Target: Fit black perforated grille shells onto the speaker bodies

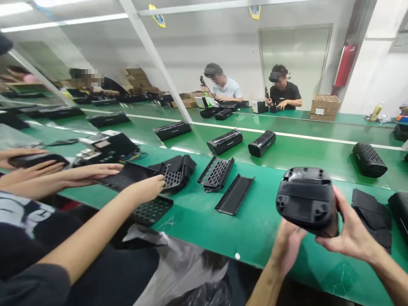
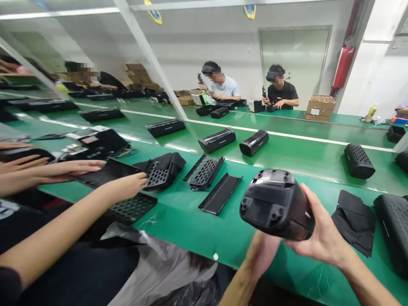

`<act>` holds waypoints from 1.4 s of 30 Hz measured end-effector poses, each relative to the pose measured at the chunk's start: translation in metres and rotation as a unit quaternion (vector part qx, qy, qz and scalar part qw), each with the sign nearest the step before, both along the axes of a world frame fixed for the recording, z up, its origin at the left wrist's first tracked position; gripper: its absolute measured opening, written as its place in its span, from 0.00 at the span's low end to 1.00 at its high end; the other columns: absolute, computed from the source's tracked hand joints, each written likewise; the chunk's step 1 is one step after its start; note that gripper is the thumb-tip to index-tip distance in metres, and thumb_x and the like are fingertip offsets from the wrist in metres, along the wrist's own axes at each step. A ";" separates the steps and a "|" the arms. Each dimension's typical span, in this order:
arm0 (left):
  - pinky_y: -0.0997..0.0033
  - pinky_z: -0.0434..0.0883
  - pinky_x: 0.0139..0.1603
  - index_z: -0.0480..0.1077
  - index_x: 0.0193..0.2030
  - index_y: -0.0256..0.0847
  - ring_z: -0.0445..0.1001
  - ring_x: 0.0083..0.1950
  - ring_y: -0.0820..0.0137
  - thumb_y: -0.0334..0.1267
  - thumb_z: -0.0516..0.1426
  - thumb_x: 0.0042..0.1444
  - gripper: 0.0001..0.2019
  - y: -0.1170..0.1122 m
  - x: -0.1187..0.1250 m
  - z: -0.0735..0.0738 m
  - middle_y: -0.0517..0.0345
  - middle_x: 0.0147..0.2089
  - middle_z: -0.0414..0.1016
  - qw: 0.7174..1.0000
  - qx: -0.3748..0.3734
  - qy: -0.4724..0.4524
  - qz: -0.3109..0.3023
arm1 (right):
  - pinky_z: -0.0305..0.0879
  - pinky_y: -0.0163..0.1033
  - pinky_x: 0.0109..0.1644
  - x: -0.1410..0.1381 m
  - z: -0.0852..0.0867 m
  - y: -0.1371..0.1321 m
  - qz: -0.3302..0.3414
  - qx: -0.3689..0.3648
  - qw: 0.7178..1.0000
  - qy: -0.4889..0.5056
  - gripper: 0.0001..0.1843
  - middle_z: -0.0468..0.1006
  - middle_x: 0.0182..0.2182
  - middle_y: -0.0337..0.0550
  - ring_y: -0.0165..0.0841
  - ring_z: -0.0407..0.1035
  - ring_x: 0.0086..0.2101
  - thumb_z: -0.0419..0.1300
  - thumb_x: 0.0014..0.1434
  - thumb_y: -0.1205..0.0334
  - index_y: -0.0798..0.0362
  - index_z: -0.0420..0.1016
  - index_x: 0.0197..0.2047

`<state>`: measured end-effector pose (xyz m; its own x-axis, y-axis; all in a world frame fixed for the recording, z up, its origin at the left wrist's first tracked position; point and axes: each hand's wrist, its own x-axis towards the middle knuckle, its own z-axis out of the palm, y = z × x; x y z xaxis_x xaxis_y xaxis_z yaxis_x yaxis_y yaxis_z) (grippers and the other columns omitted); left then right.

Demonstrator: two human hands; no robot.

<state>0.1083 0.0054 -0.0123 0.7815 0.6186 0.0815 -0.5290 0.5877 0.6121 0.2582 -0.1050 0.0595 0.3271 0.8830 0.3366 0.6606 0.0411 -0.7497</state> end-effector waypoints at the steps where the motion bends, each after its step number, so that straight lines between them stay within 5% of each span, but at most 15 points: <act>1: 0.41 0.62 0.75 0.69 0.72 0.49 0.66 0.75 0.46 0.61 0.66 0.58 0.38 0.009 -0.010 0.004 0.44 0.68 0.76 0.998 0.041 0.011 0.038 | 0.66 0.63 0.67 0.005 0.009 -0.002 0.000 0.008 0.999 -0.051 0.62 0.67 0.72 0.48 0.59 0.67 0.65 0.73 0.52 0.55 0.32 0.44 0.81; 5: 0.44 0.61 0.76 0.62 0.76 0.53 0.63 0.75 0.39 0.53 0.80 0.34 0.61 0.042 -0.041 0.022 0.44 0.75 0.65 0.972 0.202 0.080 0.089 | 0.71 0.62 0.56 0.022 0.031 -0.006 0.036 -0.020 0.947 -0.317 0.58 0.75 0.62 0.58 0.59 0.73 0.56 0.68 0.50 0.67 0.40 0.50 0.80; 8: 0.48 0.69 0.69 0.63 0.76 0.48 0.71 0.67 0.41 0.45 0.79 0.38 0.56 0.045 -0.044 0.027 0.42 0.71 0.69 0.958 0.240 0.132 0.085 | 0.71 0.66 0.58 0.028 0.030 -0.007 0.059 -0.065 0.936 -0.341 0.61 0.75 0.62 0.59 0.59 0.74 0.56 0.72 0.49 0.64 0.42 0.49 0.81; 12: 0.53 0.72 0.64 0.65 0.73 0.51 0.74 0.63 0.48 0.46 0.74 0.44 0.48 0.039 -0.045 0.027 0.48 0.67 0.73 0.957 0.231 0.110 0.135 | 0.50 0.72 0.74 0.042 0.010 -0.028 0.015 -0.053 0.980 -0.192 0.61 0.60 0.75 0.53 0.62 0.55 0.72 0.77 0.54 0.43 0.35 0.49 0.81; 15: 0.55 0.71 0.65 0.66 0.71 0.53 0.73 0.63 0.50 0.46 0.73 0.45 0.45 0.039 -0.048 0.024 0.52 0.66 0.73 0.964 0.208 0.089 0.141 | 0.55 0.66 0.74 0.047 -0.010 -0.047 -0.011 -0.043 0.998 0.042 0.59 0.52 0.79 0.53 0.59 0.51 0.75 0.67 0.58 0.28 0.39 0.46 0.81; 18: 0.55 0.72 0.63 0.66 0.71 0.53 0.73 0.62 0.50 0.47 0.72 0.45 0.45 0.040 -0.047 0.022 0.52 0.66 0.72 0.971 0.189 0.084 0.123 | 0.59 0.61 0.73 0.040 -0.023 -0.052 -0.010 -0.010 0.986 0.166 0.59 0.57 0.77 0.56 0.58 0.56 0.73 0.65 0.59 0.26 0.42 0.46 0.81; 30: 0.52 0.75 0.61 0.58 0.73 0.56 0.72 0.63 0.50 0.56 0.70 0.50 0.45 0.040 -0.050 0.030 0.48 0.74 0.60 0.955 0.247 0.134 0.095 | 0.64 0.54 0.68 0.030 -0.022 -0.053 -0.008 0.034 0.982 0.187 0.54 0.57 0.76 0.49 0.56 0.59 0.70 0.68 0.57 0.28 0.37 0.52 0.77; 37: 0.59 0.76 0.54 0.63 0.69 0.54 0.74 0.56 0.54 0.54 0.71 0.47 0.43 0.041 -0.045 0.035 0.51 0.67 0.68 0.949 0.266 0.131 0.111 | 0.69 0.49 0.63 0.014 -0.018 -0.049 -0.077 0.073 0.973 0.206 0.48 0.68 0.69 0.49 0.52 0.68 0.62 0.72 0.56 0.34 0.41 0.63 0.72; 42: 0.54 0.72 0.64 0.59 0.73 0.48 0.73 0.62 0.49 0.59 0.68 0.53 0.44 0.051 -0.046 0.028 0.48 0.66 0.70 0.922 0.298 0.214 0.125 | 0.70 0.49 0.60 0.023 -0.031 -0.036 -0.099 0.028 0.945 0.310 0.49 0.72 0.64 0.53 0.53 0.71 0.58 0.74 0.49 0.34 0.45 0.65 0.68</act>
<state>0.0627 0.0560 0.0155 0.6602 0.7286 0.1823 -0.2363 -0.0289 0.9712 0.2810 -0.1409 0.0290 0.6337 0.7704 0.0698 0.0941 0.0127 -0.9955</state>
